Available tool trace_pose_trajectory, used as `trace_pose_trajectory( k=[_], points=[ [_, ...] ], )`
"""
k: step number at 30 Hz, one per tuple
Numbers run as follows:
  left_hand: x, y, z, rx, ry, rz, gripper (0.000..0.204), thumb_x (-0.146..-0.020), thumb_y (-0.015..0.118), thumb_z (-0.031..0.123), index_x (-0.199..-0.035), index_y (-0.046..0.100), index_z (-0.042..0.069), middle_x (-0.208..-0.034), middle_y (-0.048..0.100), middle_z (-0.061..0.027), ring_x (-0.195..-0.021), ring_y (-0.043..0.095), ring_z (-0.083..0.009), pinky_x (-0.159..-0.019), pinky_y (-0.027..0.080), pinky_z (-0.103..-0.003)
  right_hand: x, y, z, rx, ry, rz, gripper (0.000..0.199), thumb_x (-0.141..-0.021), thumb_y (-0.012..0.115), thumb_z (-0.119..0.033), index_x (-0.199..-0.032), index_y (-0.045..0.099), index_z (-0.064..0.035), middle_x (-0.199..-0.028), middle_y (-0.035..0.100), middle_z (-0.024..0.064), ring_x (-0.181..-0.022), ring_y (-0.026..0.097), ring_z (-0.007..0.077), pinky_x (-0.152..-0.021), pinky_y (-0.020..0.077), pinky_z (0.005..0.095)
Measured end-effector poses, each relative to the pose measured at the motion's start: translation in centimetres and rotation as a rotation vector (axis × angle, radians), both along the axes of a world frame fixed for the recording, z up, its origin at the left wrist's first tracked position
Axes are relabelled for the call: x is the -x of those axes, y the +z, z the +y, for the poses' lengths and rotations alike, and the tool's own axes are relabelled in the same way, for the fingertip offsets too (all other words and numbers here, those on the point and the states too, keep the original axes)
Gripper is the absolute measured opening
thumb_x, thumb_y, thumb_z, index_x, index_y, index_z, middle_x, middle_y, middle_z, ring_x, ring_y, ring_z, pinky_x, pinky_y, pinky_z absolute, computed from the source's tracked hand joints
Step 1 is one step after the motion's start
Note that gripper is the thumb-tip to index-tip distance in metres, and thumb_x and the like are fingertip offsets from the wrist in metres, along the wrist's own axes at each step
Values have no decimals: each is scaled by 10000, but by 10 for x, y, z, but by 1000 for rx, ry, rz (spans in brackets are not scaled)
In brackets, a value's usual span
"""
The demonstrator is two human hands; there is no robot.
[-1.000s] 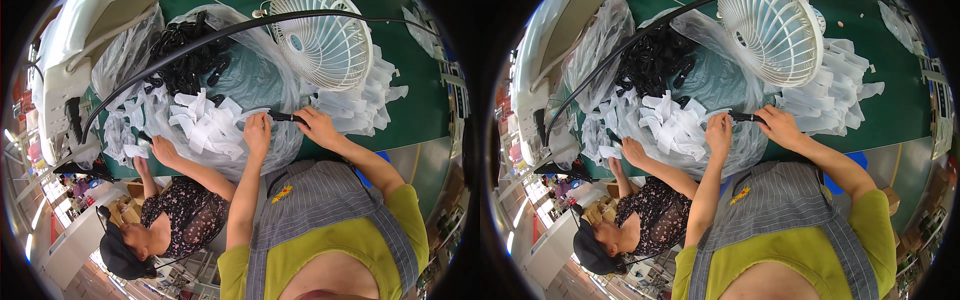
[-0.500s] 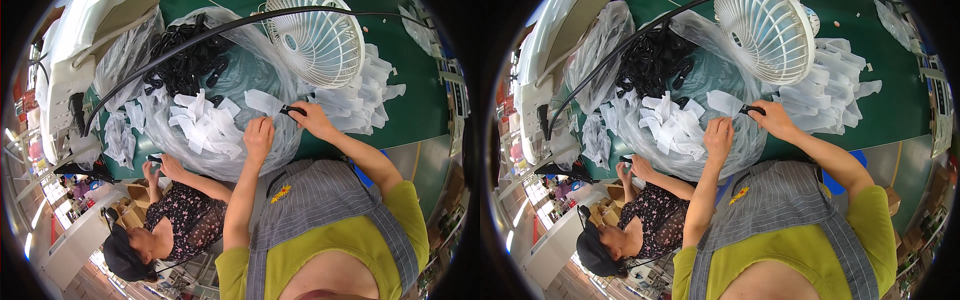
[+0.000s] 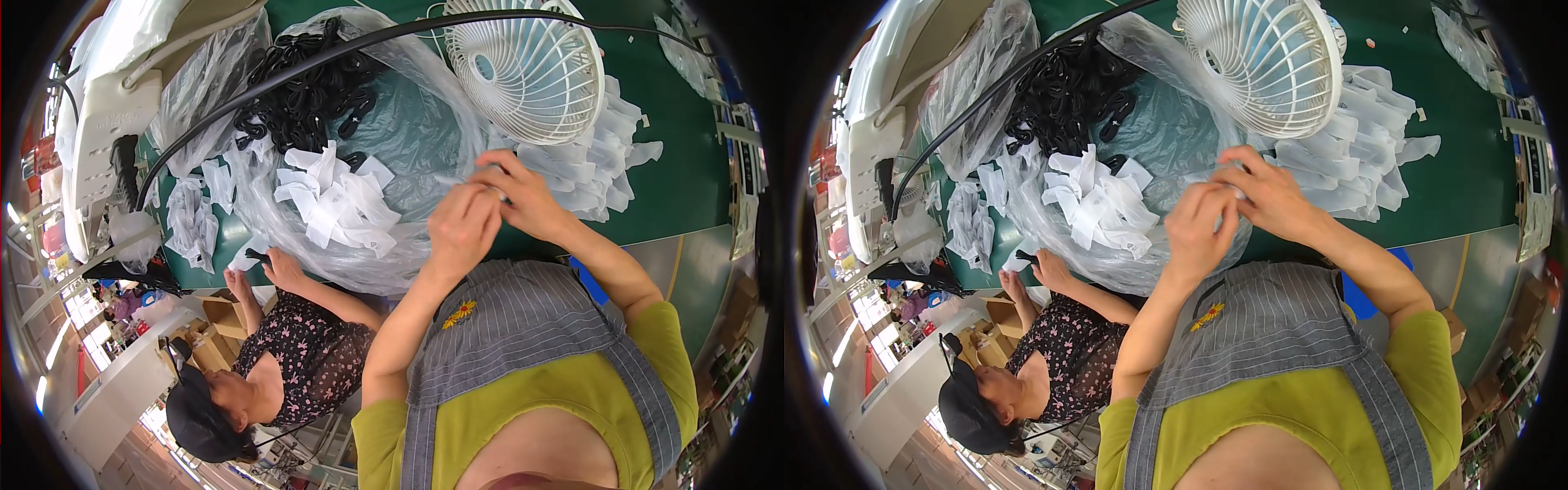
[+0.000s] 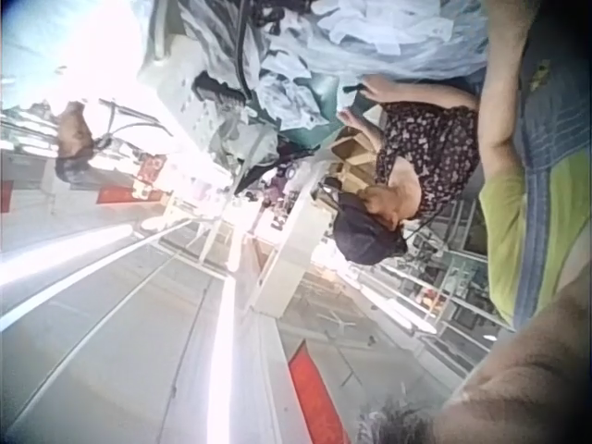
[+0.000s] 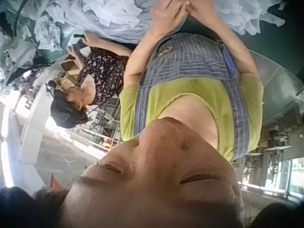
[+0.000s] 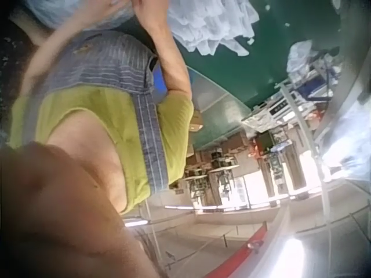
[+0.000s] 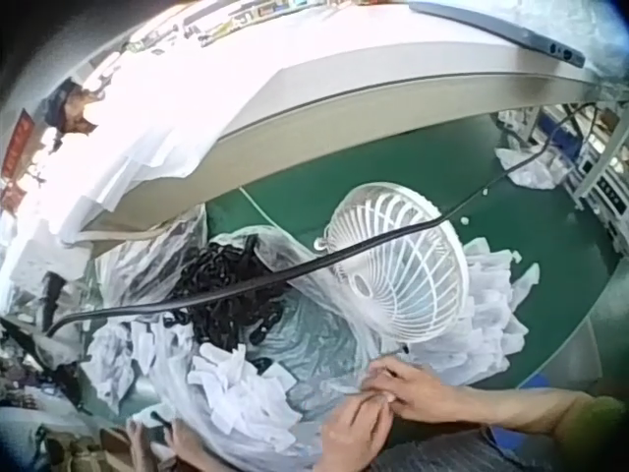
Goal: Wrap white adhesive labels around black cables at an assembly workbench.
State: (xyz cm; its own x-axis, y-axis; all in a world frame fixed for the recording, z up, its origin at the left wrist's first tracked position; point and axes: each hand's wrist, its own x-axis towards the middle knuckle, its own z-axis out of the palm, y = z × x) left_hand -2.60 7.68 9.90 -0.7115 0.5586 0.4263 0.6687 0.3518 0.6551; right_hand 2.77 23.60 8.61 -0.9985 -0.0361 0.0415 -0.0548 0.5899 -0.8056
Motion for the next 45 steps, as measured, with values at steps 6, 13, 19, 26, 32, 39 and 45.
trace_pose_trajectory(
  k=[6,13,19,26,32,39,45],
  points=[
    [33,-70,-93,533,219,-117,347,-768,593,-13,-1100,643,72,-1103,597,-131,-1047,578,-286,-814,478,-396,-54,-11,61,342,-609,-310,179,-922,609,-106,-1091,629,-49,-1020,637,108,-795,620,221,-690,498,321],
    [53,-126,-161,919,40,238,231,-777,594,88,-1002,644,73,-1087,586,-115,-1110,515,-282,-863,416,-403,-40,-36,48,-282,-322,157,262,-881,588,-43,-1136,625,-90,-1037,629,102,-775,638,230,-645,509,319],
    [57,-114,-109,596,101,-76,85,-841,635,137,-915,646,96,-870,590,-68,-877,574,-273,-758,412,-407,152,-113,-76,-79,55,292,349,-783,583,4,-1127,601,-48,-1130,589,101,-1060,574,296,-842,512,400],
    [32,-135,-72,439,283,-14,195,-834,666,123,-1025,667,85,-969,618,-75,-896,580,-283,-755,423,-410,236,-154,-109,-606,179,311,202,-799,582,-125,-978,665,-83,-988,603,51,-1021,535,228,-838,405,362],
    [8,-141,-71,416,70,-50,307,-789,676,72,-1089,615,74,-1009,596,-84,-919,570,-286,-763,448,-398,175,-157,-80,-665,-67,188,159,-791,556,-106,-925,624,-58,-918,578,82,-934,535,255,-772,405,382],
    [7,-165,-74,465,138,-138,146,-828,652,78,-971,621,70,-913,606,-97,-845,595,-298,-697,483,-410,95,-122,-36,-319,-50,-14,230,-801,611,-54,-1023,549,-41,-980,573,99,-983,551,282,-809,444,412],
    [-3,-129,-65,218,291,-316,74,-862,632,54,-935,632,66,-855,608,-95,-759,627,-264,-649,487,-378,16,-75,-10,-192,135,96,333,-759,692,-39,-1074,590,-79,-1012,620,57,-957,571,262,-801,481,372]
  ],
)
